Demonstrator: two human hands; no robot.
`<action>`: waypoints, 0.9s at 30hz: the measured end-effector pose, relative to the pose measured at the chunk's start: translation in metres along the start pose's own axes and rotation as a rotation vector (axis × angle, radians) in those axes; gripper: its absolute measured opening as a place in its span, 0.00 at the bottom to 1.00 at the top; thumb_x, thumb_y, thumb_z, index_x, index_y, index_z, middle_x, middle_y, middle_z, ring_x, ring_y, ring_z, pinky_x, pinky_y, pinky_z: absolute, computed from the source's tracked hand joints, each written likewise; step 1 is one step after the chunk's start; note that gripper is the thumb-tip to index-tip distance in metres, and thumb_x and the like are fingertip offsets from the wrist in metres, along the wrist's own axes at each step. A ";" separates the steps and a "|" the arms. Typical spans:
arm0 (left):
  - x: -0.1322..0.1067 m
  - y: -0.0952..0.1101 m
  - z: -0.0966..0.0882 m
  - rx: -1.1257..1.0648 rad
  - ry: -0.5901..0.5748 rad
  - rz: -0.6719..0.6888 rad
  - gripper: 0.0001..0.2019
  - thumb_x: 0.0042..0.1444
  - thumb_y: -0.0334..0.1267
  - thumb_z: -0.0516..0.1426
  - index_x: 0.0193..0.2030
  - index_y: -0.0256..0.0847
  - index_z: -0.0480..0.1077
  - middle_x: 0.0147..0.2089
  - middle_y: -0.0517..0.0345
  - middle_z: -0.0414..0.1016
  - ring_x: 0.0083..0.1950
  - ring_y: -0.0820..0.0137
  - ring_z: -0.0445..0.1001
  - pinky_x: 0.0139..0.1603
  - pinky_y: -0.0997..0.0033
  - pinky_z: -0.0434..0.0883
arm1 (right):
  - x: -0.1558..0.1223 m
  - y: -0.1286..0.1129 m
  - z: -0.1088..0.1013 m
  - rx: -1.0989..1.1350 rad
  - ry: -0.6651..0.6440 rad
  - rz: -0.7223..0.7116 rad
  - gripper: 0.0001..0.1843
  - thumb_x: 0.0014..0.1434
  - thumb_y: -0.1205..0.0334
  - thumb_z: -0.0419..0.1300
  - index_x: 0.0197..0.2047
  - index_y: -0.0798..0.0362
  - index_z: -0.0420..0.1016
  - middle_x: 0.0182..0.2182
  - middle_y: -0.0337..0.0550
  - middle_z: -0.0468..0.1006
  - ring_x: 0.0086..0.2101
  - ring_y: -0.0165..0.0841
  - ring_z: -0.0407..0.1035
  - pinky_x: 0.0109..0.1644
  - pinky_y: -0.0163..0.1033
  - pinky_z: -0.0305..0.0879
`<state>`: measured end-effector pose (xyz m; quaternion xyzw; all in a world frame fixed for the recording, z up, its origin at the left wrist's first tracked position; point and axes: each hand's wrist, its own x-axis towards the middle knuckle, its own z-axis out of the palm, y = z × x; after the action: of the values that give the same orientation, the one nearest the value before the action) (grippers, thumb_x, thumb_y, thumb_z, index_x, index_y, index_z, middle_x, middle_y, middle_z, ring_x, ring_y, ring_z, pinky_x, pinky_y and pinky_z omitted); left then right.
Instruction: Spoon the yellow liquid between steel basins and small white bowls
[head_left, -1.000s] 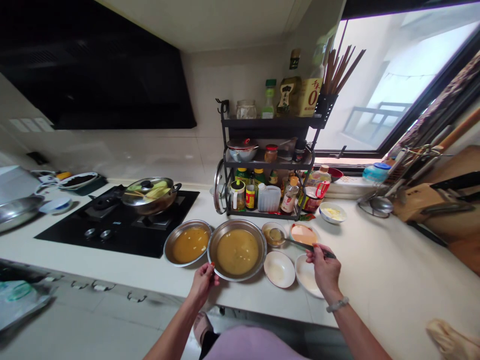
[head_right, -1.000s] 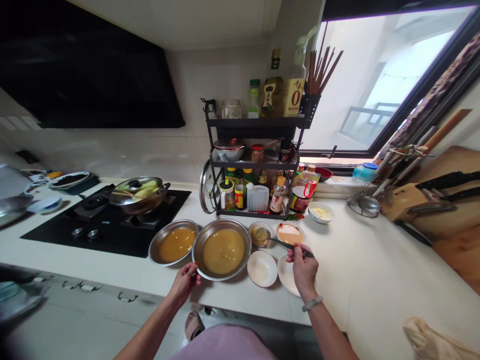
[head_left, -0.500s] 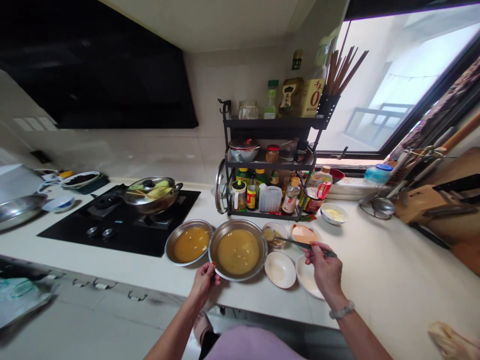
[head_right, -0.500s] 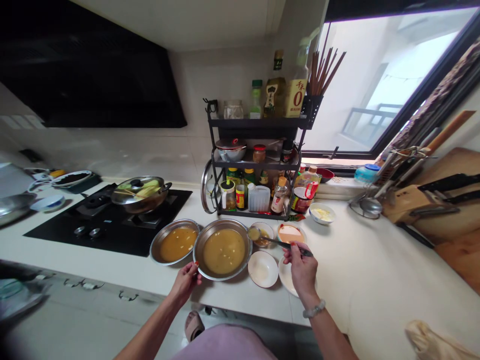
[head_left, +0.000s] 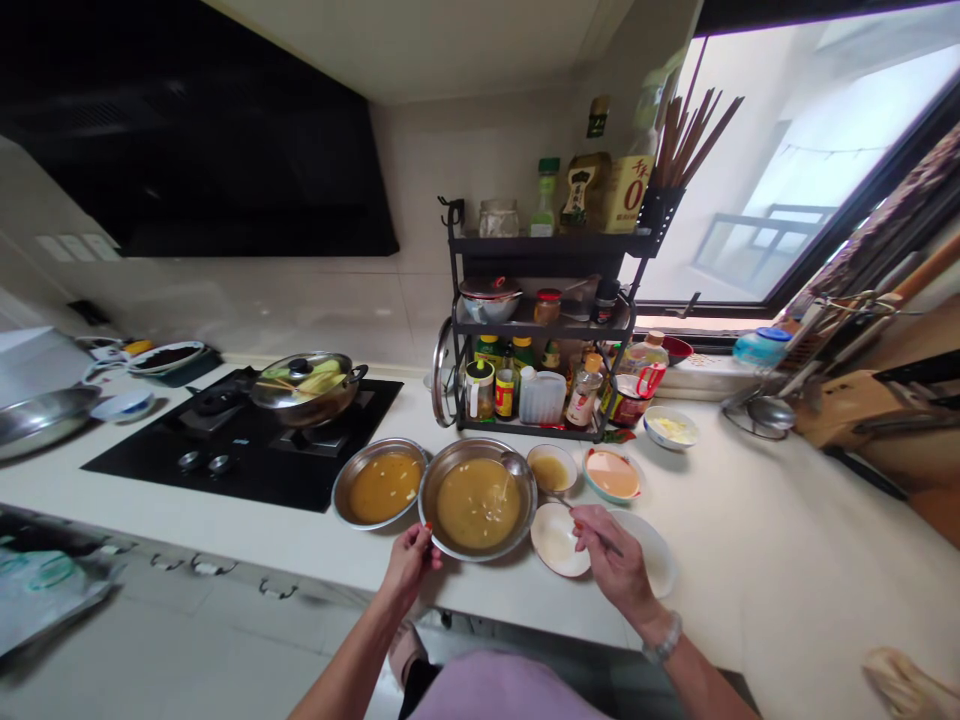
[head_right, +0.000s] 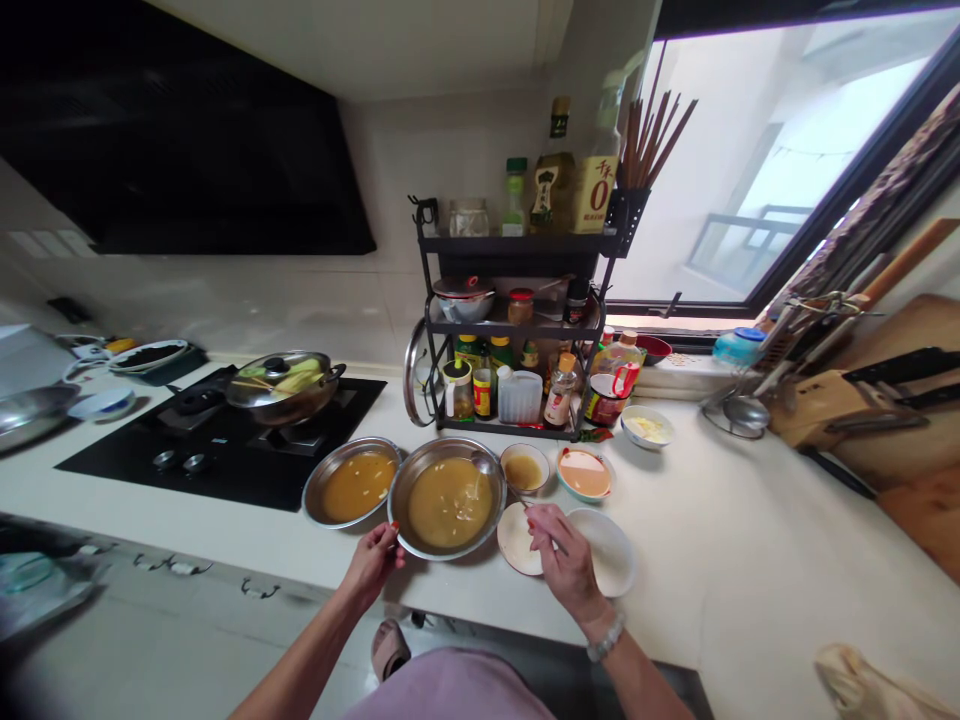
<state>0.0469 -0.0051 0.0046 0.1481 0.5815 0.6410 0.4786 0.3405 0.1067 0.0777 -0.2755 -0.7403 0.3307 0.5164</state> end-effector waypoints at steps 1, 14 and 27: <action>0.000 0.000 0.000 0.004 0.002 0.003 0.25 0.34 0.57 0.66 0.24 0.39 0.63 0.15 0.65 0.66 0.15 0.78 0.62 0.19 0.78 0.60 | 0.002 0.002 -0.003 -0.020 0.044 0.013 0.10 0.62 0.62 0.54 0.44 0.50 0.76 0.37 0.45 0.77 0.28 0.32 0.72 0.27 0.37 0.72; 0.001 0.000 0.000 -0.006 0.002 0.000 0.24 0.34 0.56 0.67 0.24 0.39 0.64 0.16 0.65 0.66 0.16 0.78 0.62 0.18 0.78 0.61 | 0.008 0.039 -0.015 -0.128 0.274 0.404 0.23 0.56 0.41 0.56 0.38 0.53 0.73 0.19 0.40 0.75 0.18 0.34 0.69 0.26 0.39 0.68; 0.003 -0.003 -0.002 -0.034 -0.013 -0.012 0.24 0.35 0.54 0.67 0.24 0.39 0.63 0.15 0.65 0.67 0.15 0.79 0.63 0.18 0.80 0.59 | 0.018 0.036 -0.027 0.143 0.567 0.565 0.25 0.48 0.41 0.65 0.36 0.55 0.70 0.18 0.39 0.75 0.16 0.31 0.67 0.20 0.36 0.67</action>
<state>0.0450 -0.0048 0.0004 0.1406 0.5682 0.6469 0.4887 0.3626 0.1484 0.0664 -0.5117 -0.4386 0.4214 0.6068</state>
